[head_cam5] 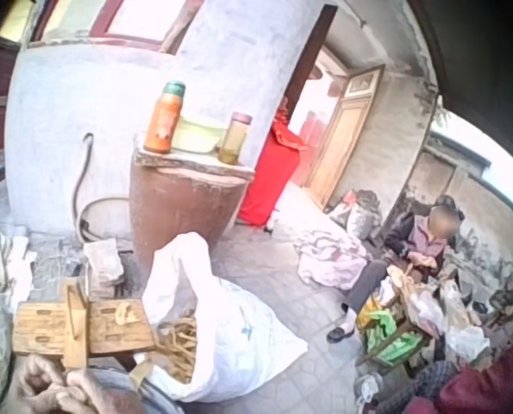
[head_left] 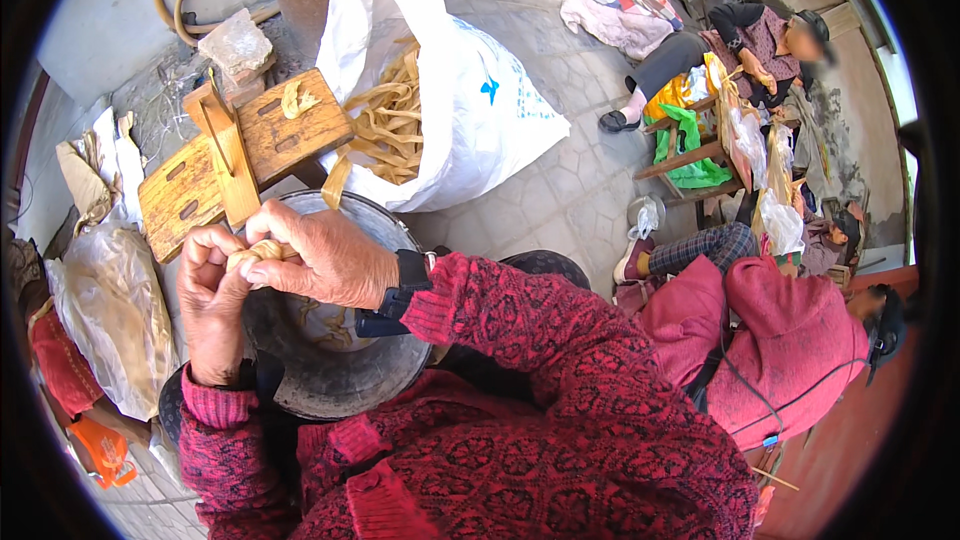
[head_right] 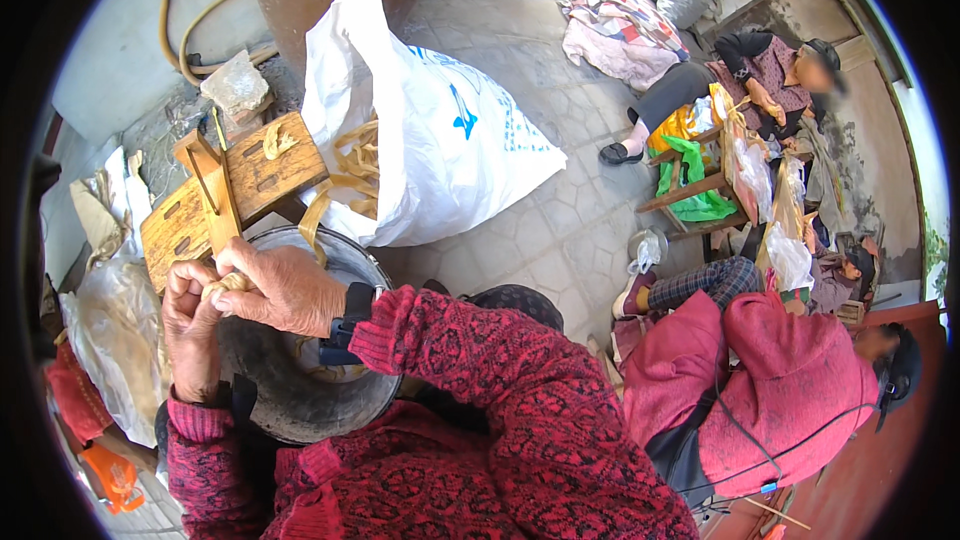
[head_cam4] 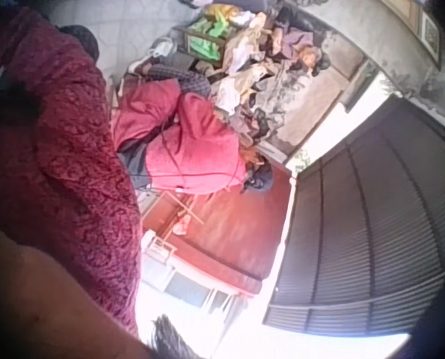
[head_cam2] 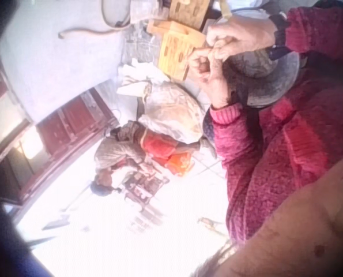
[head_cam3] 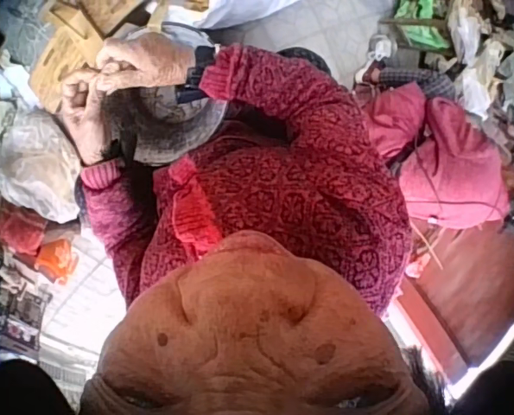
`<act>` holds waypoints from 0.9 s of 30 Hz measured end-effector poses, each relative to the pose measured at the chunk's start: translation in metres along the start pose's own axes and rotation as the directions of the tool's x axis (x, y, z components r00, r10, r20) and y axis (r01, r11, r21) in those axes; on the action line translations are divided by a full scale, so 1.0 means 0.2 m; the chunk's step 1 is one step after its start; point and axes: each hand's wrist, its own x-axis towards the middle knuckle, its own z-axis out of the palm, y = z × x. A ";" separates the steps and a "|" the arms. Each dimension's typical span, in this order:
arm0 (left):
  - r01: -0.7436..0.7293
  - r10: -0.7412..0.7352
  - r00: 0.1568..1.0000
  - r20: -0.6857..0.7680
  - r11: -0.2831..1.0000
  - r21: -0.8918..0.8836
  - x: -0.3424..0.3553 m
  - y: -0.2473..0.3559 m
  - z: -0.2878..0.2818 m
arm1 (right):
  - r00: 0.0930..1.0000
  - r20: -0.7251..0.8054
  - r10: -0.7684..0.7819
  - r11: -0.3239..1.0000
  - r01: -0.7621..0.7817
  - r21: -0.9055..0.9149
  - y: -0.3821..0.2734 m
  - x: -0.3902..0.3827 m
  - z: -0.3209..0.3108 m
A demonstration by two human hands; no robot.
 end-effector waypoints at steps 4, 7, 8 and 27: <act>0.108 -0.093 0.994 0.062 0.945 -0.310 0.00 0.01 -0.01 | 0.997 -0.030 -0.074 0.996 0.075 0.038 -0.03 0.02 0.02; 0.114 -0.101 0.993 0.055 0.903 -0.415 -0.02 0.02 -0.01 | 0.985 -0.095 -0.146 0.984 0.154 0.085 -0.03 0.03 0.02; 0.118 -0.111 0.993 0.043 0.885 -0.451 -0.03 0.02 -0.01 | 0.985 -0.097 -0.143 0.979 0.156 0.131 -0.03 0.03 0.01; -0.219 0.192 0.976 0.105 0.883 0.414 -0.05 -0.03 0.10 | 0.997 0.000 0.077 0.906 -0.070 0.417 0.01 -0.03 0.03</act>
